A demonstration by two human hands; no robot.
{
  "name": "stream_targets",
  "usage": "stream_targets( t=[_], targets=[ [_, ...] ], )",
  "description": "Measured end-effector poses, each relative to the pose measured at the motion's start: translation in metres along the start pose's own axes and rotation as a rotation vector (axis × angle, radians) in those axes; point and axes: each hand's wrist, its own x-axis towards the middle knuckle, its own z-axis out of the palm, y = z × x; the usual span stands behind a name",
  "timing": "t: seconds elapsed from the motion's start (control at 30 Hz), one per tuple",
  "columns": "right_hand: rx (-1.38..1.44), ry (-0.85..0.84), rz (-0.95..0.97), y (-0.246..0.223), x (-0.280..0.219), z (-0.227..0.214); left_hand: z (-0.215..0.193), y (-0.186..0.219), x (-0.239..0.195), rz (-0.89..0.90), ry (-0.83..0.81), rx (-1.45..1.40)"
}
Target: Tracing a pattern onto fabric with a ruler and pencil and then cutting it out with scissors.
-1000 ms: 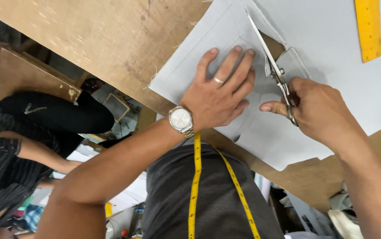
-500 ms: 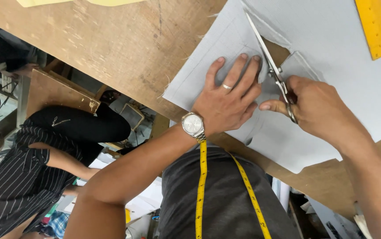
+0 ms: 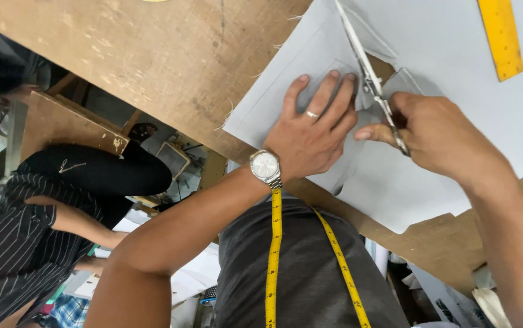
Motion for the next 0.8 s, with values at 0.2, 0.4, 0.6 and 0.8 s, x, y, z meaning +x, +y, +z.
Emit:
stream_targets(
  t=[0.2,0.4,0.6,0.8],
  targets=[
    [-0.013,-0.060,0.065,-0.018,0.003,-0.017,0.004,-0.001,-0.001,0.012,0.017,-0.013],
    [-0.024,0.100,-0.016,0.008,0.000,0.008,0.001,0.002,-0.002,0.030,0.008,-0.013],
    [0.144,0.348,0.140,0.085,-0.119,0.096,-0.004,0.008,0.002,0.002,-0.052,-0.002],
    [0.399,0.745,0.050,0.124,-0.152,0.244,-0.003,-0.023,0.049,-0.002,-0.059,-0.073]
  ],
)
